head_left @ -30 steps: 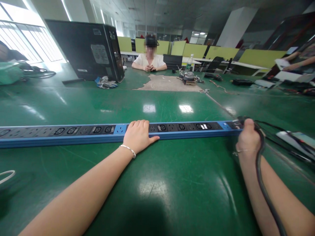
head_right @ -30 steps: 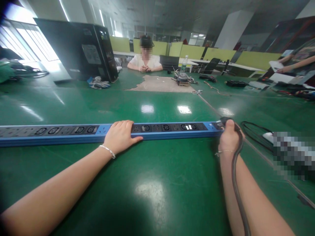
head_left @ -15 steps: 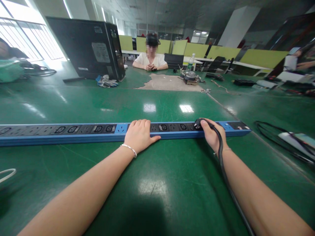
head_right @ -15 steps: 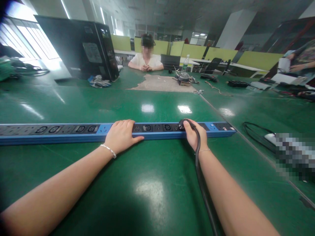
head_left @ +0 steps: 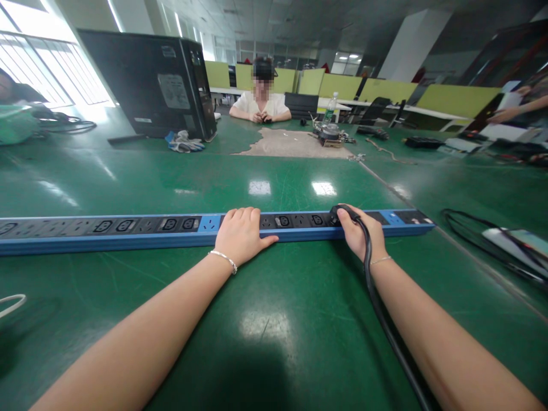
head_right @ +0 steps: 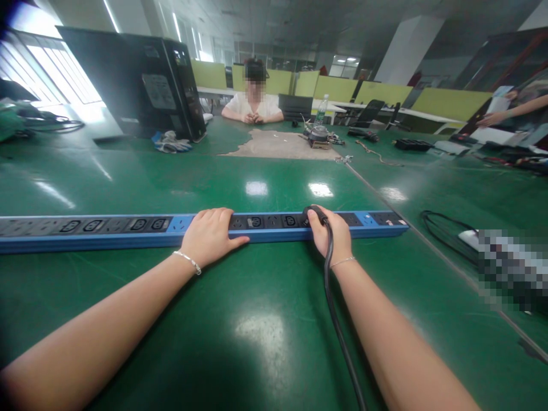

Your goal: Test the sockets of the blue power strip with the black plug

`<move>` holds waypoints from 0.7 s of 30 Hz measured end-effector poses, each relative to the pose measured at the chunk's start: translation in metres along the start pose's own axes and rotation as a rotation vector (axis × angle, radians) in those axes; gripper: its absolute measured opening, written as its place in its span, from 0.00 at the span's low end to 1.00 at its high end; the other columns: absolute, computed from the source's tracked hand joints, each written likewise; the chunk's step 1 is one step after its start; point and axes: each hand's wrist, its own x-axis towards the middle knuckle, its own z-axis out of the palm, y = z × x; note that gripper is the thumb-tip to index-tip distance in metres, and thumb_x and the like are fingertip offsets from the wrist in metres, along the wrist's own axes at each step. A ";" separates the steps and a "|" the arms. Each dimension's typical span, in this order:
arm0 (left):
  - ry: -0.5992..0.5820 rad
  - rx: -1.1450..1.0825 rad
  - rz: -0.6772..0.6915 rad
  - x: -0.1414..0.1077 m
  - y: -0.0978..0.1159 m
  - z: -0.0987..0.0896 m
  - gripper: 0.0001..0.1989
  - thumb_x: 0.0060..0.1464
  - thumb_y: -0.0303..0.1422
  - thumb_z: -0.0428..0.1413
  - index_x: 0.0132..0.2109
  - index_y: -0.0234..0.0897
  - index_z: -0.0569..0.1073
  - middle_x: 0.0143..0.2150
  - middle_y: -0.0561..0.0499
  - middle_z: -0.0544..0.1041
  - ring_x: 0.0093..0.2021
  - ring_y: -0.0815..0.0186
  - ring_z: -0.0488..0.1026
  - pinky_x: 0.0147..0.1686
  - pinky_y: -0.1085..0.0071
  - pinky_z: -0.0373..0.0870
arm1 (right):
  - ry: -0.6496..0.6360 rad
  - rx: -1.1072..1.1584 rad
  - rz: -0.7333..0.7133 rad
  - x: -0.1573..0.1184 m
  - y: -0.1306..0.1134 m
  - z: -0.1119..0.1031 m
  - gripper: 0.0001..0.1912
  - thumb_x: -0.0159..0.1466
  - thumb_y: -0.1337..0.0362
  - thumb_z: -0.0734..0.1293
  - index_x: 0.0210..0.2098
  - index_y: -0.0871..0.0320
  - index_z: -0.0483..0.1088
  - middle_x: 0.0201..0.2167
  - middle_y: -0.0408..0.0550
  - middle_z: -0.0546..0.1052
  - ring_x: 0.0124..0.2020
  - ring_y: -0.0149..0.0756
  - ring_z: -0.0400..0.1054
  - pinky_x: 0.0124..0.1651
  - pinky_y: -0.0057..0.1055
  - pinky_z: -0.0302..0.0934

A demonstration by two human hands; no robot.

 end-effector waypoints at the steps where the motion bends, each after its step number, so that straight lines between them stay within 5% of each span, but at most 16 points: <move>1: 0.004 0.005 0.002 0.000 0.000 0.000 0.32 0.49 0.55 0.51 0.48 0.30 0.66 0.43 0.40 0.73 0.46 0.52 0.68 0.48 0.59 0.59 | 0.007 -0.015 -0.027 0.000 -0.002 0.000 0.22 0.60 0.50 0.59 0.40 0.59 0.76 0.38 0.52 0.79 0.41 0.43 0.72 0.45 0.36 0.63; 14: 0.014 -0.008 -0.001 -0.001 0.000 0.000 0.32 0.49 0.55 0.52 0.47 0.31 0.67 0.43 0.41 0.73 0.45 0.53 0.68 0.48 0.59 0.59 | 0.041 -0.199 -0.075 -0.005 -0.011 0.001 0.20 0.62 0.53 0.57 0.36 0.58 0.75 0.32 0.52 0.79 0.35 0.42 0.73 0.43 0.35 0.62; 21: 0.011 -0.002 0.000 -0.001 0.000 0.000 0.32 0.49 0.55 0.52 0.47 0.30 0.66 0.44 0.40 0.73 0.46 0.52 0.68 0.48 0.59 0.59 | 0.072 -0.234 -0.060 -0.017 -0.007 0.009 0.23 0.63 0.52 0.56 0.45 0.60 0.74 0.45 0.57 0.76 0.49 0.45 0.69 0.53 0.42 0.59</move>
